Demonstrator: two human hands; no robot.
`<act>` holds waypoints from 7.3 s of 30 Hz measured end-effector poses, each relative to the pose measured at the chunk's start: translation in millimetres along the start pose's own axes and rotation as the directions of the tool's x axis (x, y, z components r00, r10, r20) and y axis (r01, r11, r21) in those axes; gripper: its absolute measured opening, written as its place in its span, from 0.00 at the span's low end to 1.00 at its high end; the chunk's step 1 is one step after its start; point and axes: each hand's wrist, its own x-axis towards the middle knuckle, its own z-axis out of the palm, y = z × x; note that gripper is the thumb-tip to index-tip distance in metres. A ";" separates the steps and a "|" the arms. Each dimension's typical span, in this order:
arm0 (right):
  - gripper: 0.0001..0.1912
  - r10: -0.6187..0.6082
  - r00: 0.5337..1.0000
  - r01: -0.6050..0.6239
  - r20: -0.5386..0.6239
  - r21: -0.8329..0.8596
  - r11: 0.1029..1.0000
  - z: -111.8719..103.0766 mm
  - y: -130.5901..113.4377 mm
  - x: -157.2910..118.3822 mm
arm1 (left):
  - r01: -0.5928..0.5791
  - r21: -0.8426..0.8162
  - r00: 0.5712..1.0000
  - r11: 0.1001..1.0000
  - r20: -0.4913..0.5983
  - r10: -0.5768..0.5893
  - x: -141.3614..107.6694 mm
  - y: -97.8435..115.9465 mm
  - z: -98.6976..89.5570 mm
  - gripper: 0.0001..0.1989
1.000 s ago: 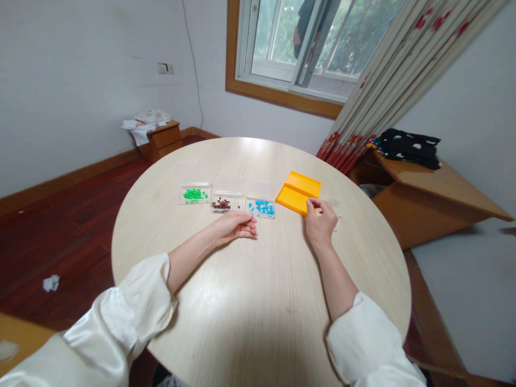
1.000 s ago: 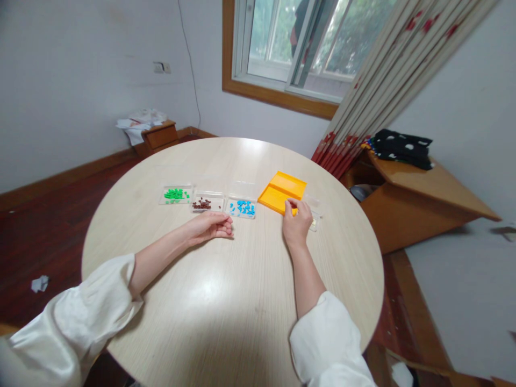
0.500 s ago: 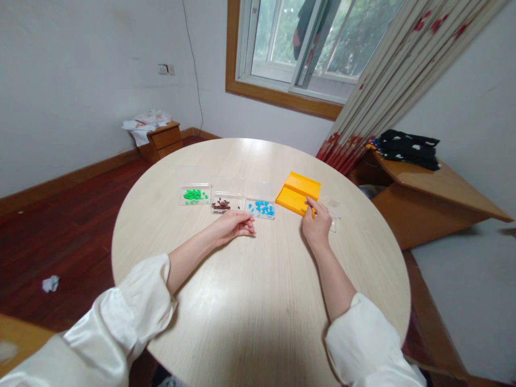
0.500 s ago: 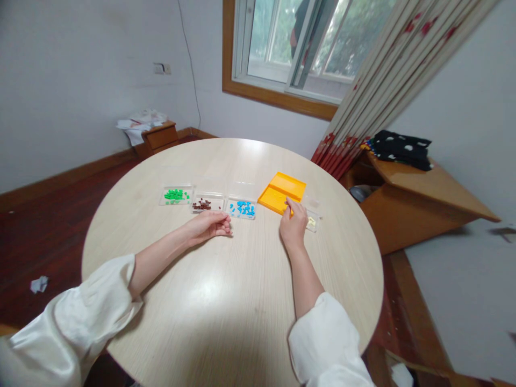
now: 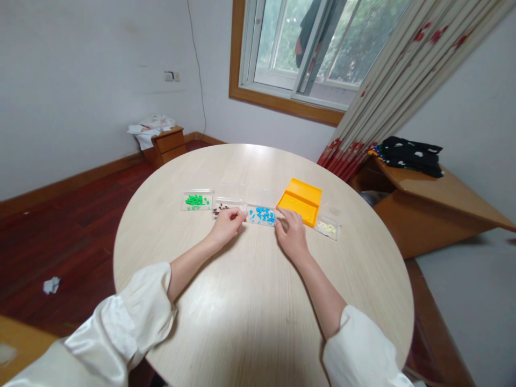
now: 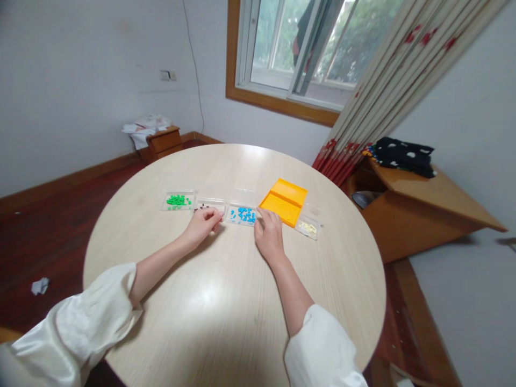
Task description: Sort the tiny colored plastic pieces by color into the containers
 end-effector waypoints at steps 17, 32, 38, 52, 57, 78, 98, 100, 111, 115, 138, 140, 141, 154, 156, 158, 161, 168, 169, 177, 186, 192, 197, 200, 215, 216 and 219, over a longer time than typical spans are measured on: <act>0.17 -0.028 0.996 0.024 0.080 0.049 0.998 0.0 -6.3 6.1 | -0.351 0.606 0.737 0.714 -0.291 0.610 22.0 12.6 -49.5 0.15; 0.17 -0.050 0.995 0.046 0.082 0.056 0.997 0.8 -7.2 7.9 | -0.179 0.823 0.756 0.539 -0.235 0.611 65.2 -13.9 -139.4 0.29; 0.17 -0.050 0.995 0.046 0.084 0.051 0.998 1.1 -7.6 9.0 | -0.143 0.838 0.733 0.527 -0.268 0.625 66.9 -11.2 -144.3 0.18; 0.16 -0.040 0.994 0.035 0.105 0.047 0.998 3.8 -7.6 9.3 | -0.240 0.786 0.813 0.570 -0.158 0.561 62.2 -9.6 -151.7 0.10; 0.16 -0.030 0.994 0.025 0.104 0.049 0.998 4.0 -8.8 10.2 | -0.203 0.803 0.854 0.560 -0.134 0.502 61.5 -9.6 -149.8 0.10; 0.15 -0.044 0.994 0.040 0.102 0.041 0.998 4.1 -9.0 10.1 | -0.244 0.786 0.933 0.567 0.032 0.358 67.3 -22.6 -154.9 0.15; 0.15 -0.037 0.994 0.032 0.108 0.039 0.999 4.4 -9.2 9.9 | -0.226 0.752 0.941 0.620 0.003 0.339 70.8 -27.5 -161.8 0.21; 0.15 -0.039 0.994 0.035 0.104 0.038 0.999 4.4 -8.8 9.5 | -0.225 0.755 0.939 0.616 0.001 0.343 71.2 -26.6 -160.7 0.21; 0.17 -0.034 0.994 0.030 0.099 0.043 0.999 3.6 -7.1 9.0 | -0.211 0.770 0.944 0.602 0.001 0.331 74.3 -25.5 -158.6 0.21; 0.25 -0.050 0.996 0.052 0.073 -0.023 0.998 6.2 -7.9 13.3 | -0.226 0.754 0.946 0.617 0.020 0.322 72.1 -25.8 -159.7 0.21; 0.47 -0.078 0.989 0.096 0.128 -0.137 0.986 22.2 2.8 33.4 | -0.290 0.701 0.947 0.652 0.111 0.303 66.4 -31.7 -162.2 0.31; 0.46 -0.081 0.990 0.096 0.118 -0.132 0.987 21.6 1.9 33.6 | -0.313 0.710 0.941 0.631 0.140 0.309 66.2 -33.8 -163.6 0.32; 0.46 -0.084 0.990 0.099 0.115 -0.127 0.987 21.5 1.6 33.7 | -0.325 0.718 0.937 0.616 0.155 0.314 66.2 -35.2 -164.3 0.32; 0.36 -0.121 0.990 0.130 0.075 -0.126 0.984 20.0 -0.1 32.9 | -0.390 0.812 0.891 0.434 0.213 0.401 61.3 -42.0 -164.2 0.24; 0.31 -0.119 0.990 0.128 0.076 -0.124 0.984 19.7 -0.3 32.5 | -0.373 0.825 0.889 0.425 0.185 0.420 60.6 -42.1 -163.3 0.23; 0.25 -0.123 0.988 0.133 0.092 -0.121 0.984 19.4 -0.2 32.0 | -0.350 0.834 0.889 0.425 0.154 0.430 59.7 -42.0 -162.5 0.22; 0.17 -0.151 0.980 0.166 0.132 -0.114 0.980 19.1 0.3 31.2 | -0.320 0.840 0.893 0.437 0.114 0.435 58.5 -41.8 -162.0 0.21; 0.06 -0.227 0.964 0.235 0.137 -0.044 0.971 22.3 3.9 29.5 | -0.272 0.844 0.902 0.462 0.057 0.427 59.2 -42.6 -161.9 0.20; 0.06 -0.234 0.963 0.240 0.137 -0.027 0.970 23.3 5.0 29.3 | -0.269 0.844 0.902 0.465 0.051 0.429 59.3 -42.5 -161.6 0.20; 0.08 -0.246 0.952 0.244 0.183 0.031 0.969 27.4 13.2 28.4 | -0.216 0.855 0.904 0.471 -0.008 0.428 57.6 -40.0 -160.1 0.20; 0.07 -0.235 0.952 0.234 0.194 0.028 0.972 27.3 12.0 28.1 | -0.212 0.860 0.894 0.465 -0.022 0.448 59.1 -43.3 -161.7 0.21; 0.07 -0.234 0.954 0.230 0.189 0.040 0.972 27.2 9.8 28.4 | -0.192 0.873 0.888 0.448 -0.040 0.458 59.2 -42.2 -161.0 0.20; 0.07 -0.245 0.953 0.239 0.177 0.050 0.970 27.5 9.6 28.6 | -0.221 0.868 0.856 0.444 -0.045 0.515 54.6 -28.9 -152.7 0.21; 0.07 -0.240 0.955 0.235 0.173 0.050 0.971 28.7 9.9 28.2 | -0.341 0.814 0.831 0.470 0.027 0.555 50.4 -18.1 -140.3 0.23; 0.08 -0.199 0.965 0.190 0.171 0.070 0.979 30.6 8.5 26.9 | -0.418 0.626 0.896 0.658 0.165 0.411 36.6 -2.9 -99.8 0.42; 0.08 -0.200 0.965 0.191 0.169 0.072 0.979 30.7 8.7 26.9 | -0.421 0.610 0.894 0.671 0.154 0.420 35.5 -2.1 -98.6 0.39; 0.08 -0.199 0.965 0.190 0.172 0.068 0.979 30.8 9.3 27.3 | -0.448 0.550 0.879 0.704 0.128 0.459 32.9 -1.1 -95.2 0.33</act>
